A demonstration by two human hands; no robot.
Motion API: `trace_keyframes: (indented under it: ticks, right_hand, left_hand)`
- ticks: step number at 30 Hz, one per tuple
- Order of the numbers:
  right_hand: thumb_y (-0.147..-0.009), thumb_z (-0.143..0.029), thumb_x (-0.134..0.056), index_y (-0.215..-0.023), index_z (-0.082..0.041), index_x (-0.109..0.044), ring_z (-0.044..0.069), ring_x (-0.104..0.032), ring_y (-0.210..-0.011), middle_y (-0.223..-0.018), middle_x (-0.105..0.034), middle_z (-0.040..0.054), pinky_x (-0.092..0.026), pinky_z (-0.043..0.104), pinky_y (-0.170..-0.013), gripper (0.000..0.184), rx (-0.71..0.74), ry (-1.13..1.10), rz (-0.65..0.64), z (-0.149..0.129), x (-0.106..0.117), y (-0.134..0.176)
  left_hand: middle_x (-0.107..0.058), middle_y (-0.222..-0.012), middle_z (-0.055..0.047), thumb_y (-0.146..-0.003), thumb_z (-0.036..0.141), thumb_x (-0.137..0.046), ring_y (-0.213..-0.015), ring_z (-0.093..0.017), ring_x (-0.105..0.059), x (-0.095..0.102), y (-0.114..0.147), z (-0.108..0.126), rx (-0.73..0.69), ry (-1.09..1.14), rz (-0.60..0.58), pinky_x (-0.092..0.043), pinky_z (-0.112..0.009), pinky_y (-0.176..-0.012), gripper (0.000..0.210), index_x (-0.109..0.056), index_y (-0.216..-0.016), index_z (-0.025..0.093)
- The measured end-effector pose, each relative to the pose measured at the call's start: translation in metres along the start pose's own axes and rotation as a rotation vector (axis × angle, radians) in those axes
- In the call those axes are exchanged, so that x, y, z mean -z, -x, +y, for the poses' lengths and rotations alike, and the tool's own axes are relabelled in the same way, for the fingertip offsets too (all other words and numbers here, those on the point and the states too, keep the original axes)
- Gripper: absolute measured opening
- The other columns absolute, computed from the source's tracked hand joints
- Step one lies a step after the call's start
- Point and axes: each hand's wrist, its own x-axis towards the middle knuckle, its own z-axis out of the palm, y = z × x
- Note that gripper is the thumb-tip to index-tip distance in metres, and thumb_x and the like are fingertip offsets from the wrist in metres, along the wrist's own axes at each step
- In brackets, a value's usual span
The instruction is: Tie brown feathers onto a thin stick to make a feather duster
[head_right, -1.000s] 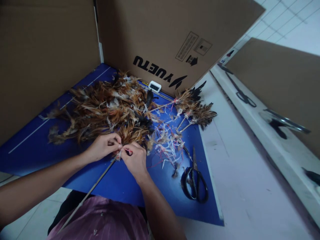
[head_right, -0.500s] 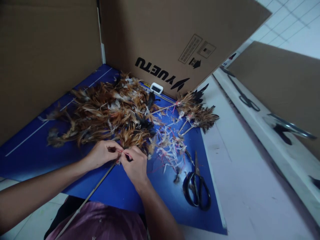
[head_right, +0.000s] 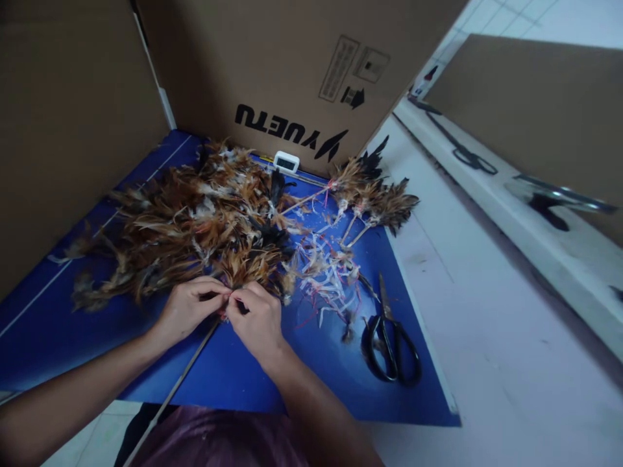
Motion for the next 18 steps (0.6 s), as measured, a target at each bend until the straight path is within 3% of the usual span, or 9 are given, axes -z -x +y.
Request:
trace_keyframes:
  ticks: [7,12,18]
  right_hand:
    - [-0.080,-0.013,-0.058,-0.063,-0.020,-0.068,0.010,-0.050,-0.057,-0.061,-0.055,-0.0015,-0.040,0.022,-0.059,0.020,-0.033,-0.012,0.013,0.002,0.000,0.001]
    - [-0.079,-0.013,-0.058,-0.068,-0.019,-0.070,0.009,-0.050,-0.059,-0.064,-0.056,-0.0018,-0.039,0.021,-0.060,0.017,-0.062,-0.056,-0.011,0.005,0.000,0.000]
    - [-0.080,-0.012,-0.059,-0.068,-0.018,-0.070,0.008,-0.049,-0.060,-0.066,-0.056,-0.0030,-0.036,0.020,-0.059,0.018,-0.106,-0.082,-0.113,0.004,0.007,-0.002]
  left_hand:
    - [-0.071,-0.081,-0.002,-0.081,0.020,-0.064,-0.072,-0.015,-0.065,0.004,0.000,0.001,-0.054,-0.106,-0.044,-0.050,-0.026,-0.070,0.012,-0.076,-0.081,0.020]
    - [-0.066,-0.077,-0.001,-0.079,0.024,-0.067,-0.074,-0.016,-0.062,0.009,-0.003,0.004,-0.021,-0.155,-0.085,-0.046,-0.027,-0.070,0.008,-0.074,-0.078,0.020]
    - [-0.064,-0.080,-0.001,-0.084,0.028,-0.060,-0.077,-0.016,-0.060,0.018,-0.011,0.004,0.059,-0.146,-0.310,-0.044,-0.028,-0.073,0.015,-0.070,-0.078,0.019]
